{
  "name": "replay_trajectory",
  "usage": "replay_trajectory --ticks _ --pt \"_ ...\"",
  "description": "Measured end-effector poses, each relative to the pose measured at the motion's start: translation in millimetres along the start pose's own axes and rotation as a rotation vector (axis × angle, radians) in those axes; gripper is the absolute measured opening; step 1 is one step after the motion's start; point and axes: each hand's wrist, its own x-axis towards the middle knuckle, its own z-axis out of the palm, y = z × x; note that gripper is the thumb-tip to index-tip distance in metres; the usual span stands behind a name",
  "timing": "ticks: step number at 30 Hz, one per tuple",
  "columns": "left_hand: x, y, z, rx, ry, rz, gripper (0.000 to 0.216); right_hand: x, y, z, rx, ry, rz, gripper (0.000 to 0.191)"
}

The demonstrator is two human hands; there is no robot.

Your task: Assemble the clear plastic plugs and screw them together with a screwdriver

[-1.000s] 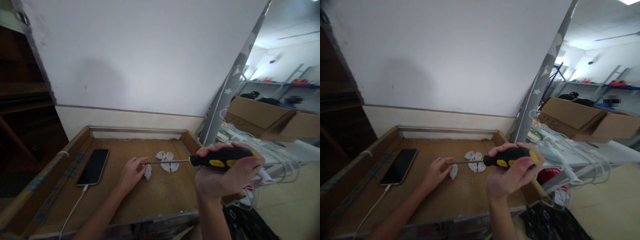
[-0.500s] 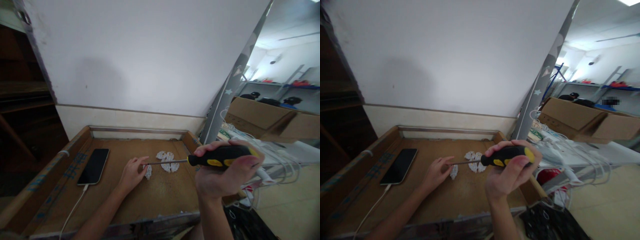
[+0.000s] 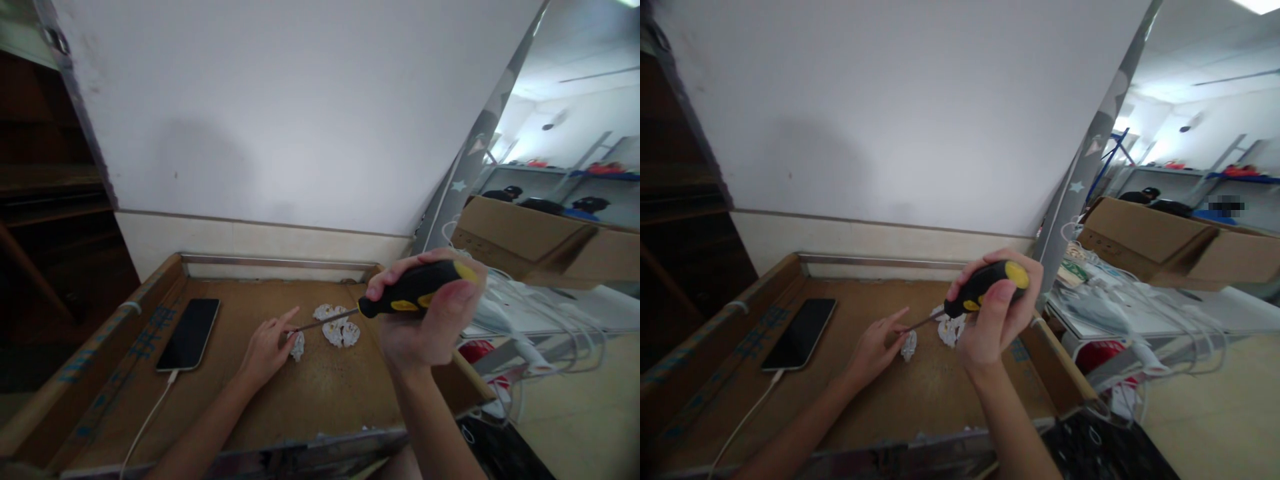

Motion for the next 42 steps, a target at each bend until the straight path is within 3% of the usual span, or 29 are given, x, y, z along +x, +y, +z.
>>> replay_trajectory --ticks 13,21,42 --pt "1 3 -2 -0.023 -0.024 -0.086 0.06 9 1 21 -0.011 0.008 -0.06 0.017" --pt "-2 -1 -2 0.101 -0.186 -0.063 0.047 0 4 19 -0.058 -0.031 -0.097 0.019" --pt "0 -4 -1 0.095 -0.178 -0.049 0.046 -17 6 19 -0.026 -0.061 -0.054 0.019"
